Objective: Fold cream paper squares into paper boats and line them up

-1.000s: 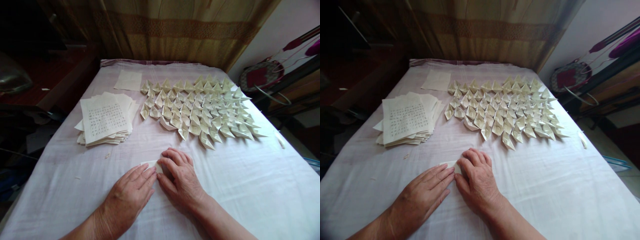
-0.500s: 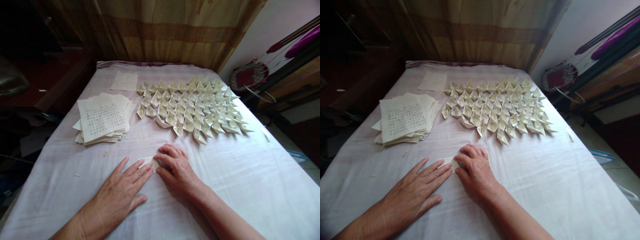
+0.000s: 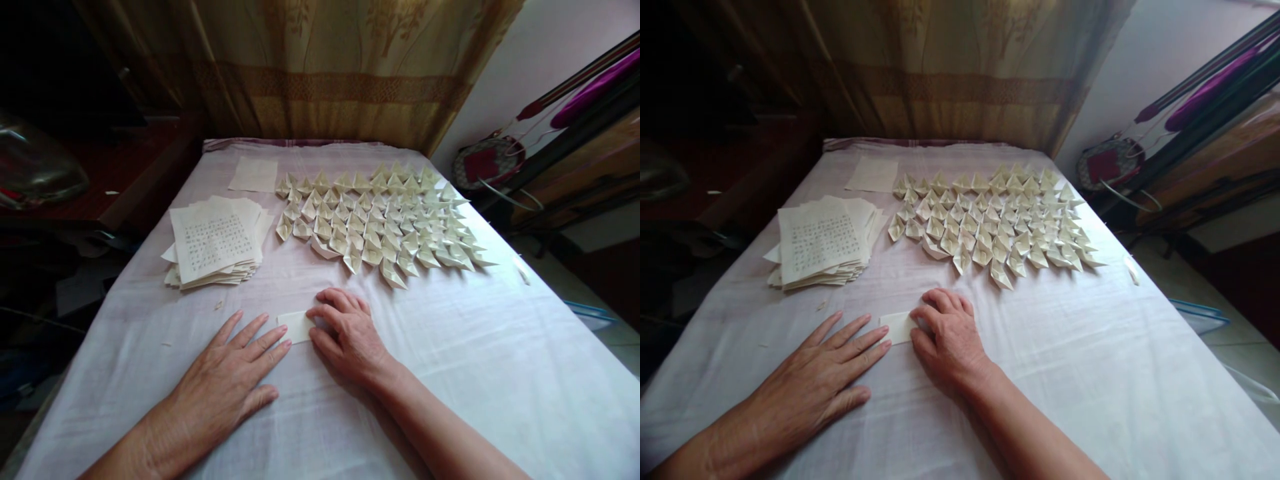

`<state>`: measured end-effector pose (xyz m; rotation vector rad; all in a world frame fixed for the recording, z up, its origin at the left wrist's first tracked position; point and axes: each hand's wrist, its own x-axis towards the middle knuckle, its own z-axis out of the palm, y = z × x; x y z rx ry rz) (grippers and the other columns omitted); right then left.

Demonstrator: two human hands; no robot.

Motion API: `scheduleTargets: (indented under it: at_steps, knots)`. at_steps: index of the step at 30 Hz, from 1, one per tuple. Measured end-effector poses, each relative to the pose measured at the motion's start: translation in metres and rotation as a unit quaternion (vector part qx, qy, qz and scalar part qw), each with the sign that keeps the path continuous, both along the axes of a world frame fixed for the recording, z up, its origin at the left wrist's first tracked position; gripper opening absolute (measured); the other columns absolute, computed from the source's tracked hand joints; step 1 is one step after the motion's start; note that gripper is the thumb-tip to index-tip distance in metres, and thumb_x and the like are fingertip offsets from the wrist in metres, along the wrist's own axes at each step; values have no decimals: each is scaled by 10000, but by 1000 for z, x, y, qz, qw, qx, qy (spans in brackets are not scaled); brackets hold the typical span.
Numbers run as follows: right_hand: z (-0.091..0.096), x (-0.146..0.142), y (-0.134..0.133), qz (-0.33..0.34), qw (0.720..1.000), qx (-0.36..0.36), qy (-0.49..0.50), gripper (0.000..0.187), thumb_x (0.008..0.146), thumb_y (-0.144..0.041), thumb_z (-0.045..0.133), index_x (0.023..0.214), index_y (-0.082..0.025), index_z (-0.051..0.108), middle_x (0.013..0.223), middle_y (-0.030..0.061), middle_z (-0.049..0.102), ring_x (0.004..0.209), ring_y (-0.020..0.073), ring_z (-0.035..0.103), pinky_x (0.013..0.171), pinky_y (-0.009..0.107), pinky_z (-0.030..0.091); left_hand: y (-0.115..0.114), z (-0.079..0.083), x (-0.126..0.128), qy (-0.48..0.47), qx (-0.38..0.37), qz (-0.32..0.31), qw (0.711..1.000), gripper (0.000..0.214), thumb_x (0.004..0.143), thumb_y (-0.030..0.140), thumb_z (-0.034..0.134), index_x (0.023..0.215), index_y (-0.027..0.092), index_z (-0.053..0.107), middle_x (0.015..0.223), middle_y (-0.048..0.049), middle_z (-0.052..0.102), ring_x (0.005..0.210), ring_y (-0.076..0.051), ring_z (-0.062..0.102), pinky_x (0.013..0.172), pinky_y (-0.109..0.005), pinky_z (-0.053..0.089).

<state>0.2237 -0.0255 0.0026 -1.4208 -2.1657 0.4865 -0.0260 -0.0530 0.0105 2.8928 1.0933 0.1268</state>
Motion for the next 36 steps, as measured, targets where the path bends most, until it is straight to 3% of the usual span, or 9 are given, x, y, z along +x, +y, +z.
scheduleTargets:
  at_steps: [2,5,15,22,27,31,34,36]
  knots:
    - [1,-8,-1,-19,1000,13,-18,215,805,-311,738,984,-218,665,1157,89,628,1139,281,533,1003,473,332,1,1,2,-5,0,0,1000,516,921,504,580,1402,325,517,1429,-1,579,1357,-270,452,1197,-457,45]
    - [1,-15,-2,-31,999,25,-36,361,758,-445,791,969,-198,633,1129,105,623,1113,298,533,1018,497,319,2,3,5,-10,8,10,1000,523,919,530,570,1401,334,518,1438,-41,566,1345,-291,463,1175,-483,134]
    - [-8,11,1,2,1000,-11,-17,305,784,-247,769,1071,-276,672,1318,61,601,1277,294,483,1057,500,319,8,7,2,-13,-14,14,1000,450,890,519,624,1316,379,591,1420,-25,587,1307,-309,500,1136,-505,180]
    - [-7,10,1,4,1000,-14,-21,410,790,-271,745,1188,-240,653,1340,94,600,1306,311,468,1091,519,298,22,34,18,17,-92,26,995,264,913,413,622,1159,361,704,1297,-37,671,1258,-332,533,1104,-573,247]
    - [-6,11,-1,9,1000,-3,-25,412,801,-277,721,1205,-235,653,1345,99,596,1309,312,463,1103,517,292,35,45,23,-7,-166,34,985,141,916,347,635,899,313,771,1168,-11,728,1165,-290,599,1084,-542,283]
    - [-7,11,-2,9,1000,5,-27,410,799,-306,724,1199,-244,662,1348,106,591,1311,319,461,1098,534,294,37,41,27,-49,-166,86,981,122,862,316,705,781,226,721,1043,-12,747,1013,-237,655,1046,-472,345]
    - [-11,10,-2,5,1000,17,-25,416,783,-323,743,1186,-246,671,1343,113,595,1308,327,464,1094,544,292,34,31,35,-67,-118,147,980,166,800,295,761,907,197,679,950,-34,724,960,-247,644,933,-412,446]
    - [-14,10,-2,4,999,32,-21,413,776,-310,747,1178,-246,672,1335,115,601,1304,330,468,1087,550,297,32,21,39,-92,-77,152,981,281,810,265,742,1068,199,651,1070,-58,704,1033,-256,625,936,-403,462]
